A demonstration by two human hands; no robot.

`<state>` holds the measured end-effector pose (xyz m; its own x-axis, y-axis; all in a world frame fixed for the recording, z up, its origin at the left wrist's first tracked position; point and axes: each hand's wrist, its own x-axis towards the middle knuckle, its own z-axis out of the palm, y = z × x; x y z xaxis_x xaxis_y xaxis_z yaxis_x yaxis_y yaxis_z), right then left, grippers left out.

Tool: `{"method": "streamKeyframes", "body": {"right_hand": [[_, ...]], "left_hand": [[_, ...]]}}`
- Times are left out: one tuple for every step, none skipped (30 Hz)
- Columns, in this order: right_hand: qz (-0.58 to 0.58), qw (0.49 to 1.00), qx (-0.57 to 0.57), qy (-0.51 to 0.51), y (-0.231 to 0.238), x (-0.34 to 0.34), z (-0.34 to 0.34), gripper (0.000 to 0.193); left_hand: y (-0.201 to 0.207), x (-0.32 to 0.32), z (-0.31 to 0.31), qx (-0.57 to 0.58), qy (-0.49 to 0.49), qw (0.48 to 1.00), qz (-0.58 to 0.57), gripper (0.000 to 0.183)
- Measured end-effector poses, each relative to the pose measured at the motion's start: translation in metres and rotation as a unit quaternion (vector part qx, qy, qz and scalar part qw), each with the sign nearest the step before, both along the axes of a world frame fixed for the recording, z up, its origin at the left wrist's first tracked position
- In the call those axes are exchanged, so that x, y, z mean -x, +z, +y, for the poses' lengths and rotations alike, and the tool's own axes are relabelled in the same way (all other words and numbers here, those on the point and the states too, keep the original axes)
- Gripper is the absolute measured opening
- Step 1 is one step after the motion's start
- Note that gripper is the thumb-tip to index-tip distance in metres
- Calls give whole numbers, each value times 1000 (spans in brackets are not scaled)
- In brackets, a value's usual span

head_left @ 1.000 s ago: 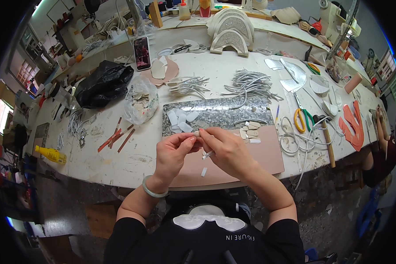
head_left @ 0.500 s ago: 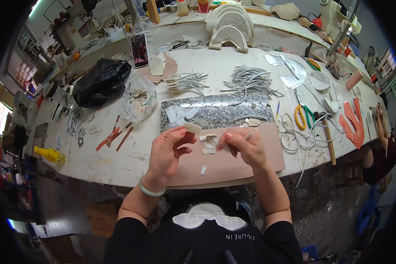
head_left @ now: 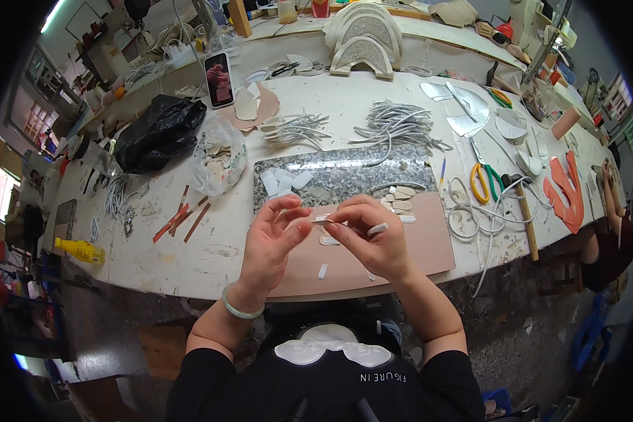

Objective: The person sits at a cluttered workbench and repeatedly picks up small white oval pieces and thin white strips. They wrap the strips around the oval pieces by hand, creating small assembled units. The person places the finished units on the table and occasionally picks up a new piece to continue the process.

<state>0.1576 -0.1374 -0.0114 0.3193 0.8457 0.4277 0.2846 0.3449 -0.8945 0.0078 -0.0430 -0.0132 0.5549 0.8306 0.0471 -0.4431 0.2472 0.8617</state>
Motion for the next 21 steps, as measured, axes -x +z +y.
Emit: {"method": "streamKeyframes", "body": {"right_hand": [[50,998,25,16,-3,0,0,15],[62,997,43,25,-6,0,0,15],[74,995,60,33,-9,-1,0,17],[86,992,78,41,-11,-1,-1,20],[23,991,128,-2,-5,-2,-3,26],[-41,983,176,-44,7,-3,-6,31],[-104,965,222,-87,13,-3,-8,37],[-123,961,235,-74,13,-5,-10,46],[-140,966,207,-60,9,-6,-11,44],[-157,970,179,-46,3,-8,-12,42],[-173,973,149,-30,0,-9,-12,40],[-156,983,100,-9,4,-8,-10,30],[-160,983,90,-5,5,-8,-10,28],[-164,983,80,-3,7,-9,-10,25],[-168,983,70,0,8,-9,-11,23],[-176,983,55,0,8,-9,-11,22],[-184,982,39,1,8,-9,-11,21],[-191,981,23,1,9,-9,-11,19],[-173,984,28,1,11,-8,-11,18],[-156,987,34,1,14,-7,-11,17],[-138,990,39,0,15,-7,-11,16]], "left_hand": [[-1,2,1,-13,-26,1000,9,21],[-2,6,2,-25,-53,998,20,24],[-2,9,3,-37,-80,996,30,26],[-2,11,4,-24,-83,995,45,25],[-1,12,6,-12,-84,995,59,25],[0,13,9,0,-85,994,73,25],[0,15,12,13,-93,993,76,24],[1,16,14,28,-104,991,79,24],[1,17,16,43,-116,989,82,24],[1,17,17,42,-126,988,79,23],[2,18,18,40,-133,987,77,21],[2,19,19,38,-140,987,75,20],[2,20,19,41,-148,985,76,20],[3,21,20,44,-158,984,76,20],[3,22,20,46,-167,982,77,20],[4,22,20,51,-169,981,76,19],[4,23,20,57,-170,981,77,19],[4,23,19,62,-172,980,77,18],[5,24,20,64,-178,979,79,18],[5,25,21,65,-183,978,79,18],[6,26,22,67,-189,976,80,17]]}}
